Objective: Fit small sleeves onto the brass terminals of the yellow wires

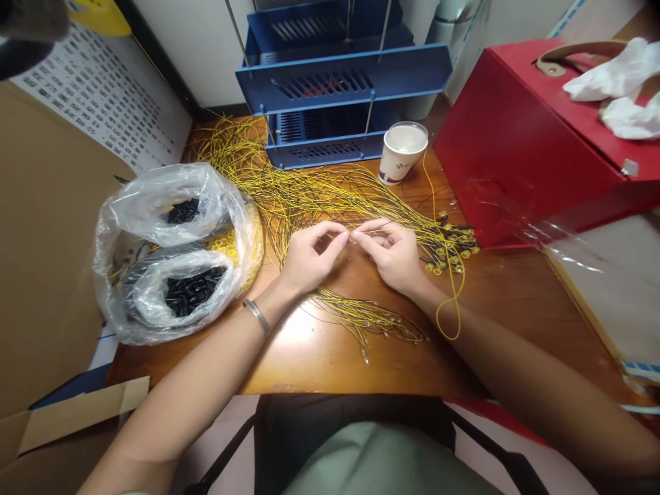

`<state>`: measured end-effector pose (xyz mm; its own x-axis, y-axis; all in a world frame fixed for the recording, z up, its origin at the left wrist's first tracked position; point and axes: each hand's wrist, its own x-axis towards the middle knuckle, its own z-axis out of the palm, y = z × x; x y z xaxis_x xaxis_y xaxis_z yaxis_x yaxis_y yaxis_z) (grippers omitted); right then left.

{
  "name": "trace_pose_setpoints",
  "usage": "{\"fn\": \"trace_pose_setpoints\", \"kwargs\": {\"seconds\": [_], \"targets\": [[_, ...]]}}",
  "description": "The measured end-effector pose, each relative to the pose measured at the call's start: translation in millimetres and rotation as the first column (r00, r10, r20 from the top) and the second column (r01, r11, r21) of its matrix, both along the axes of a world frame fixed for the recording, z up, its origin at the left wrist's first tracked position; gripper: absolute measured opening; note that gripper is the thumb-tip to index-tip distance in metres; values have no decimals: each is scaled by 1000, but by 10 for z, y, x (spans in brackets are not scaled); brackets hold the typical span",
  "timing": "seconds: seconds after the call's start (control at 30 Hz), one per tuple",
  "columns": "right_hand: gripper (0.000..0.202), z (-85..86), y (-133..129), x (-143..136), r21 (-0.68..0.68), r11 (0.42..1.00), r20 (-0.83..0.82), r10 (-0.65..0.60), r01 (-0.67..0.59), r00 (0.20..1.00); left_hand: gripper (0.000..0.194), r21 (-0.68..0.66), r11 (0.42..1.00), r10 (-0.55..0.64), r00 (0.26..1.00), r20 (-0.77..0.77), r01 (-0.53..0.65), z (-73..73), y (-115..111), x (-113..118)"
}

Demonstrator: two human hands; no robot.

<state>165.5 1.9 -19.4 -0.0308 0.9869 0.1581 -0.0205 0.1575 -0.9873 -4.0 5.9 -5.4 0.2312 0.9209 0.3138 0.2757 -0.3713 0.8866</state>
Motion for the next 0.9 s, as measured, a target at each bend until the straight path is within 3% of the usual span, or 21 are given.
{"fn": "trace_pose_setpoints", "kwargs": {"seconds": [0.27, 0.53, 0.9], "targets": [[22, -17, -12, -3, 0, 1000, 4, 8, -8, 1000, 15, -93, 994, -48, 991, 126, 60, 17, 3, 16], [26, -23, -9, -6, -2, 1000, -3, 10, -10, 1000, 24, -274, 941, -101, 938, 331, 198, 45, 30, 0], [28, -29, -7, -3, -27, 1000, 4, 5, -5, 1000, 23, -354, 910, -80, 928, 363, 217, 38, 35, -13]]}}
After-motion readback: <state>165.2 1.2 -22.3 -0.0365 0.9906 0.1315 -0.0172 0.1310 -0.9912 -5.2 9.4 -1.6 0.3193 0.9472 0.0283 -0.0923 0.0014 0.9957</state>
